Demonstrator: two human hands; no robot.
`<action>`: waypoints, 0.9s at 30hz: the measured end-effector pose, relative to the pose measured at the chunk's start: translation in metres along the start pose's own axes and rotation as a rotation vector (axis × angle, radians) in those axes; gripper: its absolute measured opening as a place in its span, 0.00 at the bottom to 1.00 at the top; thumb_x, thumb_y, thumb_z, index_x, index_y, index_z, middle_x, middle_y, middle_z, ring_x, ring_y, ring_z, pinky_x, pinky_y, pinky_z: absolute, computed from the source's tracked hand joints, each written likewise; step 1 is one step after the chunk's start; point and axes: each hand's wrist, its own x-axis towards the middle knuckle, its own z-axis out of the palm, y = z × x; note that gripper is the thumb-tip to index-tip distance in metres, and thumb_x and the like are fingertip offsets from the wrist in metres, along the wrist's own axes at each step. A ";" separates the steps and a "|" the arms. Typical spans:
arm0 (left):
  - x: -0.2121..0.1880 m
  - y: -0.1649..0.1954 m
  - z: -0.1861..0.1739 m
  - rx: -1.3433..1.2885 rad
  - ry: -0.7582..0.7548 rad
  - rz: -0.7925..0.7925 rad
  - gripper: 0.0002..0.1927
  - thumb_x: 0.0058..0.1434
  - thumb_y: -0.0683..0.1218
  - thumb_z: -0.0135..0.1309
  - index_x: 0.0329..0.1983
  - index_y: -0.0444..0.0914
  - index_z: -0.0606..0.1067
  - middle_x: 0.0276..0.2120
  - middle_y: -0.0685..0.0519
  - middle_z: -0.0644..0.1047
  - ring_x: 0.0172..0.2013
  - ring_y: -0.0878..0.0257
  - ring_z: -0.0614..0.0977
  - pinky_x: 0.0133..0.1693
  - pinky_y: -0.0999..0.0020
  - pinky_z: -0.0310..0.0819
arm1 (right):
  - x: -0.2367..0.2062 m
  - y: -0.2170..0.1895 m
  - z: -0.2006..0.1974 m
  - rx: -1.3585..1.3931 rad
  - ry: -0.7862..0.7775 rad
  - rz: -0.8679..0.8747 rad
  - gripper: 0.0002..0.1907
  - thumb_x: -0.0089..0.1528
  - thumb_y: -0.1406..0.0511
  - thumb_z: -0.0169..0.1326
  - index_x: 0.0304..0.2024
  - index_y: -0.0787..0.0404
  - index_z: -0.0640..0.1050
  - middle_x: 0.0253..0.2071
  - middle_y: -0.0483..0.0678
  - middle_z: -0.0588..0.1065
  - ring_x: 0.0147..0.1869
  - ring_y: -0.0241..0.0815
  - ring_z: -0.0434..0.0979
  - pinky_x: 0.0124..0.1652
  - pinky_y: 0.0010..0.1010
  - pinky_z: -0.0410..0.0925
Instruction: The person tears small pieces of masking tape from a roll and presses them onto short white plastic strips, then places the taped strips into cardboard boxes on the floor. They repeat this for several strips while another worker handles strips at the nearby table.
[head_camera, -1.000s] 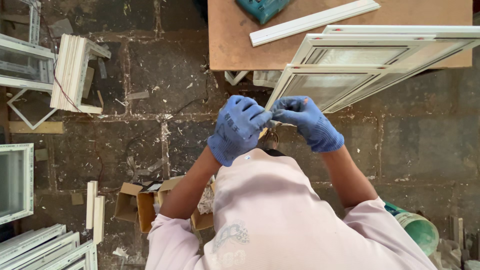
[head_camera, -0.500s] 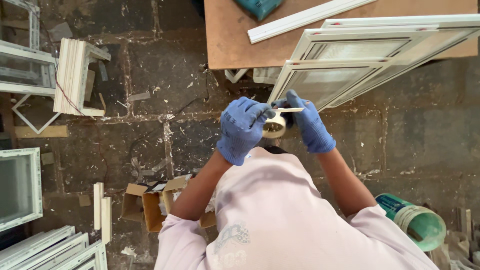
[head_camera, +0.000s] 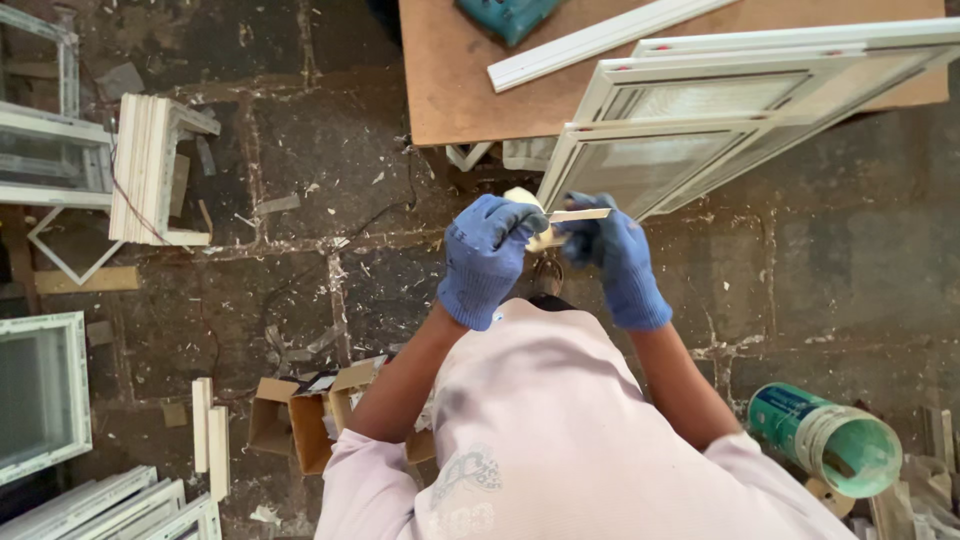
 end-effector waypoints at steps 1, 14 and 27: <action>0.000 0.002 0.001 -0.018 -0.008 -0.003 0.01 0.63 0.40 0.61 0.36 0.40 0.80 0.31 0.51 0.78 0.32 0.54 0.79 0.35 0.61 0.74 | 0.005 0.000 0.001 -0.030 0.007 0.026 0.26 0.70 0.52 0.41 0.55 0.65 0.77 0.37 0.45 0.80 0.29 0.31 0.74 0.29 0.23 0.67; -0.022 0.015 0.002 -0.065 -0.146 0.086 0.02 0.60 0.42 0.61 0.35 0.41 0.79 0.30 0.52 0.77 0.34 0.54 0.80 0.40 0.59 0.77 | 0.037 0.003 0.003 -0.054 -0.368 0.362 0.22 0.70 0.54 0.49 0.41 0.67 0.81 0.31 0.43 0.79 0.33 0.31 0.76 0.34 0.24 0.69; -0.044 0.003 0.016 -0.030 -0.203 0.050 0.06 0.58 0.42 0.65 0.32 0.38 0.77 0.27 0.49 0.76 0.31 0.51 0.79 0.34 0.56 0.73 | 0.056 -0.054 0.013 -0.336 -0.270 0.350 0.21 0.66 0.56 0.54 0.38 0.69 0.83 0.24 0.46 0.77 0.23 0.32 0.75 0.24 0.21 0.66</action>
